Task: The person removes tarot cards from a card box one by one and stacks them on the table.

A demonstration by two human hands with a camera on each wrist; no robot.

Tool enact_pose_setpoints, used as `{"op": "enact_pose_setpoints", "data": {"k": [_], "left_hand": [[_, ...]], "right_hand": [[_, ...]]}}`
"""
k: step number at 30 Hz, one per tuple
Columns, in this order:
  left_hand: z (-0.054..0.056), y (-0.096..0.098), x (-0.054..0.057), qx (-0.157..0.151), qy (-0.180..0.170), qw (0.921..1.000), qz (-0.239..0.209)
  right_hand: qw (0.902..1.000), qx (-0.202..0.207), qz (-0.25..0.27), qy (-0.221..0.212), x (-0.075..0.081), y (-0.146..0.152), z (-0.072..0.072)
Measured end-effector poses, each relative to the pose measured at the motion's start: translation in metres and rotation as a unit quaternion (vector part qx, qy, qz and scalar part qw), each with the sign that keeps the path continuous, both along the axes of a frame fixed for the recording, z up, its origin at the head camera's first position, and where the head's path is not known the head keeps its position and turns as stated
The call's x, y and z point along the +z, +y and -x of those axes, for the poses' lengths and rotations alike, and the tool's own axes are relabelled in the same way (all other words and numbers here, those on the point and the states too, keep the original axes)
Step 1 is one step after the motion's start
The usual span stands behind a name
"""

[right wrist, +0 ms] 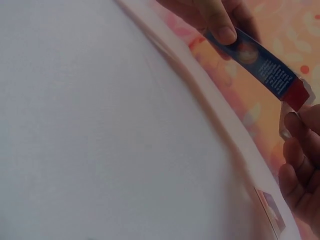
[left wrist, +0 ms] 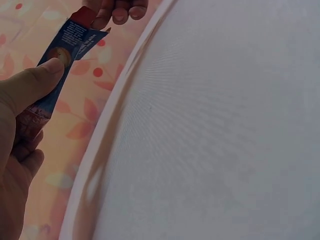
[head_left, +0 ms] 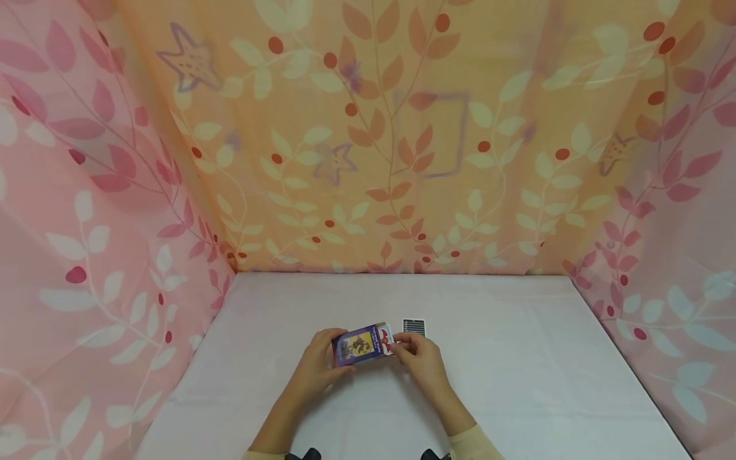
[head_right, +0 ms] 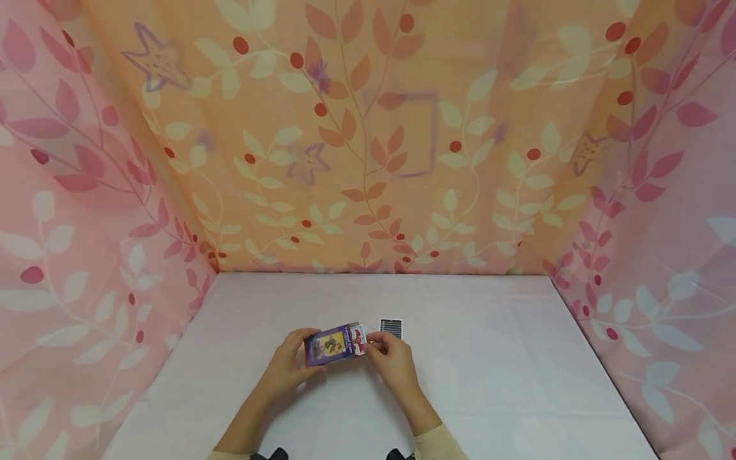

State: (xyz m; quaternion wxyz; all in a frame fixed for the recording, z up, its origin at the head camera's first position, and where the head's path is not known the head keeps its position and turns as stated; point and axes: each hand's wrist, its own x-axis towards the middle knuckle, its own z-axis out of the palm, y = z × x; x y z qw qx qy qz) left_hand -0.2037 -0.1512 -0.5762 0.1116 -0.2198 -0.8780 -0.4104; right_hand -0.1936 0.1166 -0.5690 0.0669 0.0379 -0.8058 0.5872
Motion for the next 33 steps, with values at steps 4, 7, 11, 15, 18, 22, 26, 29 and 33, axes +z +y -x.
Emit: {"op": "enact_pose_setpoints", "data": {"k": [4,7,11,15,18,22,26,29,33], "left_hand": [[0.003,0.004,0.000,-0.002,-0.004,1.0000,0.000],[0.006,0.006,0.001,-0.001,-0.009,0.9999,-0.011],[0.007,0.008,-0.001,0.003,-0.008,0.9998,-0.017],[0.005,0.009,-0.002,0.005,-0.010,0.9997,-0.023],[0.002,0.008,-0.004,0.012,-0.007,0.9996,-0.024],[-0.003,0.005,-0.004,0.027,-0.007,0.9992,-0.028],[-0.005,0.003,-0.005,0.030,-0.014,0.9991,-0.026],[-0.006,0.003,-0.005,0.032,-0.021,0.9989,-0.026],[-0.007,0.003,-0.004,0.036,-0.023,0.9987,-0.029]], "right_hand": [[0.9998,-0.020,0.009,0.002,-0.001,0.003,0.002],[0.9995,-0.027,0.012,0.008,0.000,0.004,0.002],[0.9993,-0.031,0.012,0.015,0.002,0.007,0.002],[0.9994,-0.031,0.007,0.017,0.004,0.010,0.002],[0.9996,-0.019,0.010,0.020,0.005,0.012,0.003],[0.9995,-0.008,0.022,0.020,0.006,0.014,0.003],[0.9989,-0.009,0.045,0.014,0.004,0.017,0.003],[0.9978,-0.005,0.065,0.006,0.004,0.018,0.004],[0.9969,-0.002,0.079,0.002,0.005,0.019,0.005]]}}
